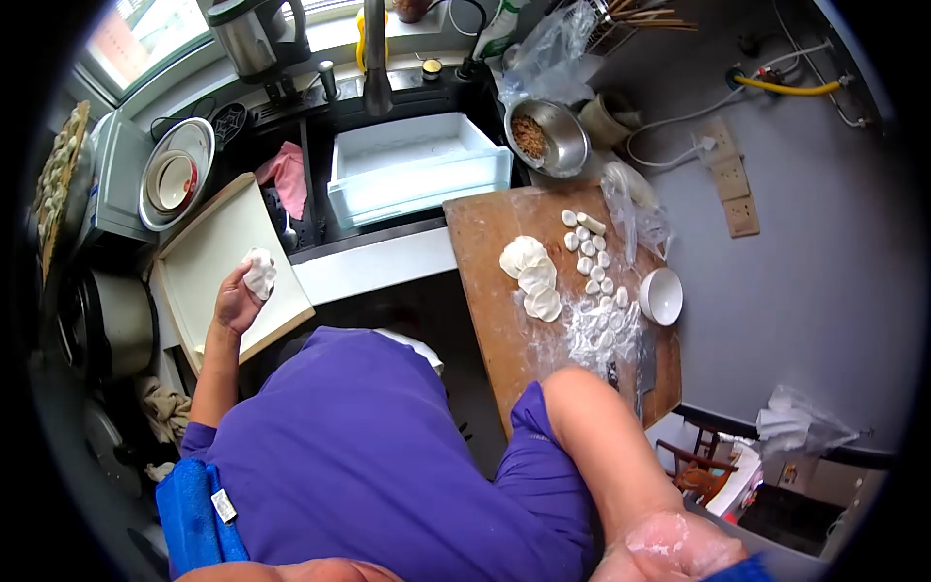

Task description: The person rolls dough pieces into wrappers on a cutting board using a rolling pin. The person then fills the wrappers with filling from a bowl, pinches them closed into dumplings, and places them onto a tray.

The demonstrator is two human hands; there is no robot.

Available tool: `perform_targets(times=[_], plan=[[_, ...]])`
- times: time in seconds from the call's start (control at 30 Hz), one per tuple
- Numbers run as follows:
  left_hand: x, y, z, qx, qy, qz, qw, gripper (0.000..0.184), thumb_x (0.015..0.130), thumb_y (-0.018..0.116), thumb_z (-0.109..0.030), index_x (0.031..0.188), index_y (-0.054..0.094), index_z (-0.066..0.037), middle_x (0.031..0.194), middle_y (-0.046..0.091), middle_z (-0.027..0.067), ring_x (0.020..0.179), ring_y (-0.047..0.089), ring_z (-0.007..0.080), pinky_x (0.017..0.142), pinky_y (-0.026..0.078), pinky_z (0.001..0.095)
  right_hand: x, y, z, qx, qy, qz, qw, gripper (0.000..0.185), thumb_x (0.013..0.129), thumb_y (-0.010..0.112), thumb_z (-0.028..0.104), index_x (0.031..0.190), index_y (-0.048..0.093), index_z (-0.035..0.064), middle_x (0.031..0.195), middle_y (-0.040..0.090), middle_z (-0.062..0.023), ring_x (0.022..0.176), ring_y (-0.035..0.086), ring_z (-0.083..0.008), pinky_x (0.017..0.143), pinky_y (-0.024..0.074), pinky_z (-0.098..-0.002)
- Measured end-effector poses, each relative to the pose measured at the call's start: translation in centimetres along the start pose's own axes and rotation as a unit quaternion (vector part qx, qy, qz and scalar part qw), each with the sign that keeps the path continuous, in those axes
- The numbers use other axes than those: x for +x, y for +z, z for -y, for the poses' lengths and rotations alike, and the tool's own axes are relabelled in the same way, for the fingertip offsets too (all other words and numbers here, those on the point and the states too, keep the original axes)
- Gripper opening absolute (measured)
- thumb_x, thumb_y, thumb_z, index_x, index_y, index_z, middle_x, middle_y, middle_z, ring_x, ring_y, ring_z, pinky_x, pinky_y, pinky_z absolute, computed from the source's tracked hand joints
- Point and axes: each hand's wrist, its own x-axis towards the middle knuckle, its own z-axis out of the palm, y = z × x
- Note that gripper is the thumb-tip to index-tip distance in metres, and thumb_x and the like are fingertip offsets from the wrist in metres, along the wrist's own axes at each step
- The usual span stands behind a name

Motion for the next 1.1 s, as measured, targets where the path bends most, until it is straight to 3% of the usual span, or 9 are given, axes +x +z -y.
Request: perform_targets(times=[0.1,0.13,0.2,0.27,0.33,0.43,0.57,0.77,1.1], plan=[[0.6,0.1,0.9,-0.008,0.008,-0.025,1.000,0.029,0.078,0.048,-0.018,0.102,0.047,-0.003,0.093,0.056,0.0073,0.084,0.055,0.0188,0.078,0.043,0.0299,-2.5,-1.4,-4.2,0.167,-0.017,0.054,0.984,0.040,0.071,0.049,0.039,0.085,0.055,0.0024,0.076,0.057,-0.0052,0.051,0.049,-0.0183,0.040,0.0393,-0.0332],[0.6,0.5,1.1,-0.015,0.012,-0.033,0.999,0.028,0.078,0.048,-0.017,0.102,0.047,-0.004,0.092,0.056,0.0069,0.084,0.055,0.0187,0.078,0.043,0.0304,-3.4,0.7,-7.7,0.248,-0.078,-0.037,0.965,0.010,0.068,0.059,0.015,0.063,0.052,0.0088,0.044,0.043,0.0035,0.034,0.037,-0.0064,0.032,0.0252,-0.0189],[0.6,0.6,1.7,-0.030,0.023,-0.045,0.998,0.027,0.078,0.047,-0.017,0.102,0.047,-0.004,0.092,0.056,0.0070,0.084,0.055,0.0191,0.077,0.044,0.0311,-8.4,2.8,-12.9,0.260,0.144,-0.266,0.917,0.027,0.077,0.052,0.027,0.081,0.057,0.0012,0.046,0.045,-0.0023,0.035,0.038,-0.0068,0.033,0.0255,-0.0203],[0.4,1.0,2.2,-0.038,0.033,-0.067,0.997,0.027,0.078,0.048,-0.017,0.101,0.048,-0.003,0.092,0.056,0.0075,0.084,0.055,0.0193,0.077,0.044,0.0311,-13.2,3.5,-21.6,0.241,0.464,-0.353,0.776,0.043,0.078,0.048,0.037,0.099,0.050,-0.0004,0.060,0.052,-0.0031,0.043,0.040,-0.0069,0.035,0.0290,-0.0184],[0.1,1.3,2.6,-0.037,0.042,-0.080,0.995,0.027,0.078,0.048,-0.017,0.101,0.048,-0.003,0.092,0.056,0.0076,0.084,0.055,0.0194,0.077,0.044,0.0311,-21.5,6.7,-30.6,0.125,0.688,-0.403,0.590,0.034,0.081,0.046,0.029,0.098,0.050,-0.0010,0.073,0.058,-0.0080,0.051,0.049,-0.0091,0.041,0.0336,-0.0198],[-0.3,1.7,3.0,-0.046,0.056,-0.107,0.992,0.028,0.077,0.048,-0.016,0.102,0.047,-0.002,0.093,0.056,0.0090,0.086,0.055,0.0203,0.077,0.043,0.0309,-32.7,10.7,-39.4,0.244,0.754,-0.509,0.335,0.039,0.076,0.050,0.035,0.101,0.043,0.0055,0.073,0.056,-0.0085,0.048,0.051,-0.0164,0.034,0.0330,-0.0246],[-1.7,2.0,3.8,-0.084,0.090,-0.153,0.981,0.030,0.077,0.049,-0.014,0.104,0.046,0.000,0.096,0.055,0.0112,0.089,0.053,0.0216,0.079,0.042,0.0314,-34.2,11.7,-44.4,0.296,0.738,-0.562,0.230,0.027,0.074,0.054,0.033,0.087,0.044,0.0112,0.061,0.052,-0.0070,0.042,0.048,-0.0155,0.030,0.0300,-0.0206],[-3.5,1.8,5.3,-0.129,0.106,-0.185,0.968,0.027,0.077,0.049,-0.013,0.101,0.047,0.000,0.094,0.054,0.0123,0.087,0.053,0.0220,0.078,0.043,0.0308,-34.5,11.4,-46.0,0.245,0.741,-0.561,0.275,0.007,0.068,0.044,0.006,0.067,0.040,0.0107,0.052,0.038,-0.0011,0.038,0.039,-0.0102,0.029,0.0252,-0.0189],[-4.5,-1.6,5.8,-0.124,0.088,-0.177,0.972,0.028,0.078,0.046,-0.012,0.101,0.045,0.004,0.096,0.053,0.0147,0.090,0.053,0.0228,0.080,0.042,0.0315,-31.9,7.9,-37.0,0.221,0.717,-0.568,0.337,0.009,0.071,0.044,0.012,0.065,0.041,0.0063,0.051,0.037,-0.0012,0.037,0.034,-0.0091,0.028,0.0243,-0.0196]])
